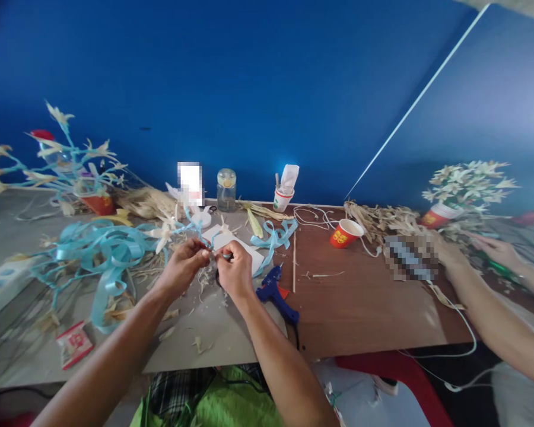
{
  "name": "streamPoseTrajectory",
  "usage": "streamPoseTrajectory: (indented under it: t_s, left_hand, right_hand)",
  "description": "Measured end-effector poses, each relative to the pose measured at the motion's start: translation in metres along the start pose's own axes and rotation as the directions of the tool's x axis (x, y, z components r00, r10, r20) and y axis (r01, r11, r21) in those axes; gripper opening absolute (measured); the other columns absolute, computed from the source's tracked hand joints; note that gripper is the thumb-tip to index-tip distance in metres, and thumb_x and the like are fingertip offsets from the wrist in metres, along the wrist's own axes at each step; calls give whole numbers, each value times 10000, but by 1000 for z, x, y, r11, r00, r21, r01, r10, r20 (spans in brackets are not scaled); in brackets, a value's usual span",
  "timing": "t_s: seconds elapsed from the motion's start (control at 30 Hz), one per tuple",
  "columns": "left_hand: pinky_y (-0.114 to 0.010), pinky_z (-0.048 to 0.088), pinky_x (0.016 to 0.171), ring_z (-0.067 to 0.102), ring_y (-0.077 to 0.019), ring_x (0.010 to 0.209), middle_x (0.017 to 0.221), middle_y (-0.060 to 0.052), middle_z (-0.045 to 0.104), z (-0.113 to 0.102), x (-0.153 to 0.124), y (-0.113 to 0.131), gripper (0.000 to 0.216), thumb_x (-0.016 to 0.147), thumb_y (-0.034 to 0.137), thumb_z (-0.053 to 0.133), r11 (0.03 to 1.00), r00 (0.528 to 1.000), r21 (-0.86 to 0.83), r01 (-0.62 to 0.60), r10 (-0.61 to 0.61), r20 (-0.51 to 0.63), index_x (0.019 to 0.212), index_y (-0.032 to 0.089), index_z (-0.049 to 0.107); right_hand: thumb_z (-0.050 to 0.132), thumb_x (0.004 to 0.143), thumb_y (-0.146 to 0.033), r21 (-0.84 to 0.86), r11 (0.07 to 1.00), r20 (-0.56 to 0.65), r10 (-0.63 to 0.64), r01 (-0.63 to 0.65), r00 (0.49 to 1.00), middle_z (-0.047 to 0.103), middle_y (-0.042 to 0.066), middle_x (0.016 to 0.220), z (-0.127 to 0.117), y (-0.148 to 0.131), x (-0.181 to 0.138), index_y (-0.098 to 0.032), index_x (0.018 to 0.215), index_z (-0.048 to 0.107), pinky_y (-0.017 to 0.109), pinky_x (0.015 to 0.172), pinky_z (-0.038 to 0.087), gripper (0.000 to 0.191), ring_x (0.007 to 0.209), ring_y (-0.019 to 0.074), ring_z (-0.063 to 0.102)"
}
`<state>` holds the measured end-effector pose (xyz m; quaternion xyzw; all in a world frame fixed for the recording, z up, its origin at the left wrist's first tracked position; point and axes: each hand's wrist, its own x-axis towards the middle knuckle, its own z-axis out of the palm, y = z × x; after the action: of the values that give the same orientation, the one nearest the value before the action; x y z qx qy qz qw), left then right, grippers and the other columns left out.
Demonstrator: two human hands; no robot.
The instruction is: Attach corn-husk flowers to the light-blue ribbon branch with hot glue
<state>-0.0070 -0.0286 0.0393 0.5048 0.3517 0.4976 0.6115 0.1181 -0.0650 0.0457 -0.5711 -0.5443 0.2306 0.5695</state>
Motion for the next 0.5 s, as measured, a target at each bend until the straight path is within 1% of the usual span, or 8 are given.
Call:
streamPoseTrajectory:
  t_s: [0.07, 0.13, 0.23, 0.33, 0.4, 0.5]
  left_hand:
    - [-218, 387, 602, 500, -88, 635, 772, 8, 566, 0, -1, 1, 311, 639, 289, 724, 998, 999, -44, -33, 31, -34, 874, 162, 564]
    - [-216, 383, 589, 495, -86, 624, 776, 6, 565, 2, 0, 1, 317, 626, 280, 730, 997, 996, -48, -58, 54, -78, 876, 161, 574]
    - [-208, 350, 536, 439, -69, 546, 682, 30, 536, 5, 2, 0, 248, 627, 270, 722, 996, 988, -31, -80, 75, -136, 801, 158, 584]
    - [-210, 316, 504, 399, -68, 505, 591, 43, 506, 5, 4, 1, 179, 644, 263, 705, 995, 978, 33, -99, 103, -180, 733, 155, 594]
    - [-217, 300, 493, 397, -78, 497, 552, 41, 498, 3, 4, 1, 165, 660, 277, 692, 993, 978, 76, -89, 101, -181, 736, 151, 617]
    - [-224, 298, 500, 406, -88, 499, 527, 36, 490, -1, 3, 1, 168, 684, 302, 671, 991, 978, 105, -86, 104, -180, 742, 148, 634]
  right_hand:
    - [551, 701, -218, 21, 999, -3, 35, -35, 999, 558, -25, 615, -1, -1, 1, -210, 566, 379, 233, 591, 351, 219, 578, 112, 450]
    - [553, 697, -221, 20, 999, -2, 47, -47, 999, 539, -35, 597, -1, -2, 1, -209, 561, 387, 229, 580, 345, 215, 563, 107, 433]
    - [560, 701, -236, 14, 999, 8, 44, -44, 999, 506, -45, 575, 0, 0, 0, -209, 553, 374, 227, 568, 335, 239, 547, 100, 406]
    - [570, 696, -244, 31, 998, 21, 56, -57, 998, 476, -51, 561, 1, 3, 0, -211, 552, 333, 228, 564, 325, 279, 547, 98, 386]
    - [572, 687, -241, 78, 993, 39, 89, -92, 995, 483, -52, 568, 2, 6, 0, -213, 565, 323, 227, 563, 324, 279, 553, 97, 387]
    - [581, 666, -234, 192, 969, 86, 144, -158, 986, 502, -53, 576, 3, 9, 1, -214, 582, 324, 225, 551, 326, 271, 546, 93, 395]
